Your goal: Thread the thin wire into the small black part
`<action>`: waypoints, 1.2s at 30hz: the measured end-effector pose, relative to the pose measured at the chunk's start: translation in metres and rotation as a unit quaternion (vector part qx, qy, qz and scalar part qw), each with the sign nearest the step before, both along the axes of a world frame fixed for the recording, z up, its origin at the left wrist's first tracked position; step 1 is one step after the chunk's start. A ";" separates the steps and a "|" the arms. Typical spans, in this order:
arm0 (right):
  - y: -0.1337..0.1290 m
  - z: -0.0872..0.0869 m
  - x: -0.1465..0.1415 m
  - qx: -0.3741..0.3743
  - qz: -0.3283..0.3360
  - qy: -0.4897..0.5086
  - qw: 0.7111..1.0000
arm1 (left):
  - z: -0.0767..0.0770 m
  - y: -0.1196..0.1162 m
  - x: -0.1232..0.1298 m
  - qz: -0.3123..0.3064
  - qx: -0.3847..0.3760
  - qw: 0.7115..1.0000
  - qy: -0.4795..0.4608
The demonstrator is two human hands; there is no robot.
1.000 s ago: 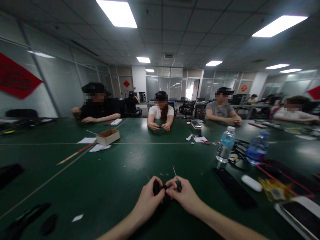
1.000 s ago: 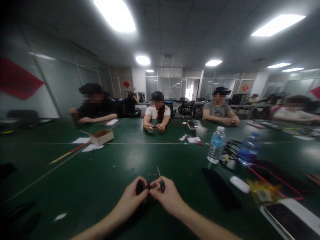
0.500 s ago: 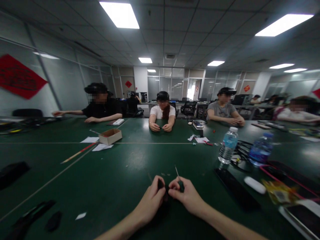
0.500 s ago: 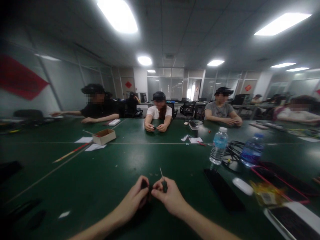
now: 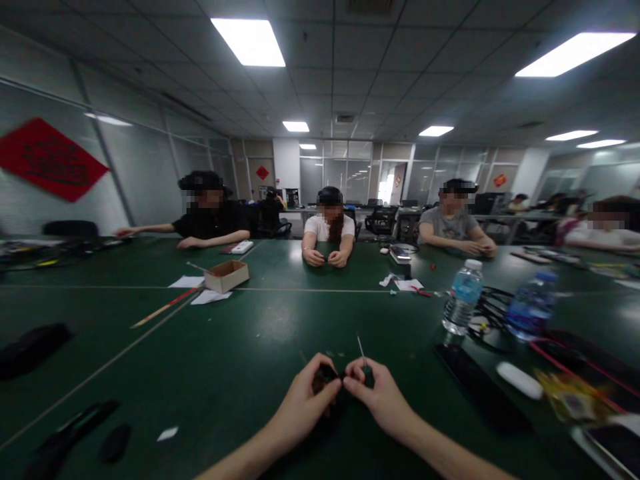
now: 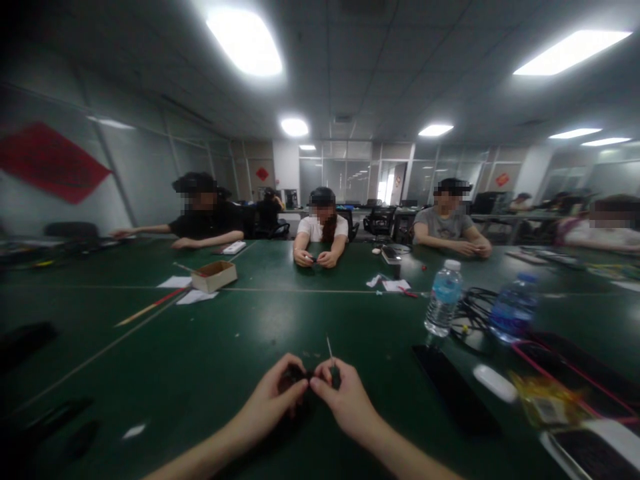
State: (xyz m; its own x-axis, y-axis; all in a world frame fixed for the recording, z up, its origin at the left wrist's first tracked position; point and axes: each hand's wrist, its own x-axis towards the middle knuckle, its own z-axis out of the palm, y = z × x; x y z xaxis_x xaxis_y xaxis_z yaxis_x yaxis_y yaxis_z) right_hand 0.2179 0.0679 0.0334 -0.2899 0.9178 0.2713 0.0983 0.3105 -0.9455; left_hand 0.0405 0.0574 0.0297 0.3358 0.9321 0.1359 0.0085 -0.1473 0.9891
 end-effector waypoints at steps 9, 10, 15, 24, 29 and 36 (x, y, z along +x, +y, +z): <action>0.002 -0.004 0.000 -0.011 -0.009 -0.001 1.000 | -0.006 0.003 -0.004 0.002 0.003 1.000 -0.020; 0.001 -0.003 -0.001 -0.010 -0.006 -0.002 1.000 | -0.005 0.003 -0.004 -0.003 0.009 1.000 -0.020; 0.000 -0.002 -0.002 -0.005 -0.008 -0.011 1.000 | 0.000 0.002 -0.004 -0.009 0.020 1.000 -0.005; -0.001 -0.001 -0.003 0.001 0.007 0.005 1.000 | 0.000 0.002 -0.004 -0.015 0.016 1.000 0.015; 0.001 -0.002 -0.003 -0.008 0.006 0.003 1.000 | 0.002 0.002 -0.004 -0.024 0.013 1.000 0.008; 0.000 -0.001 -0.005 -0.021 0.022 0.006 1.000 | -0.004 0.003 -0.002 -0.014 0.000 1.000 -0.018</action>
State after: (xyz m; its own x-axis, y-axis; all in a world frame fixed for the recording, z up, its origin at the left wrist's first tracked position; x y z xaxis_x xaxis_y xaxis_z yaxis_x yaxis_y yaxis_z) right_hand 0.2132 0.0678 0.0321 -0.3269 0.9151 0.2362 0.0740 0.2739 -0.9589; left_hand 0.0385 0.0609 0.0261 0.3561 0.9224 0.1492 -0.0314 -0.1478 0.9885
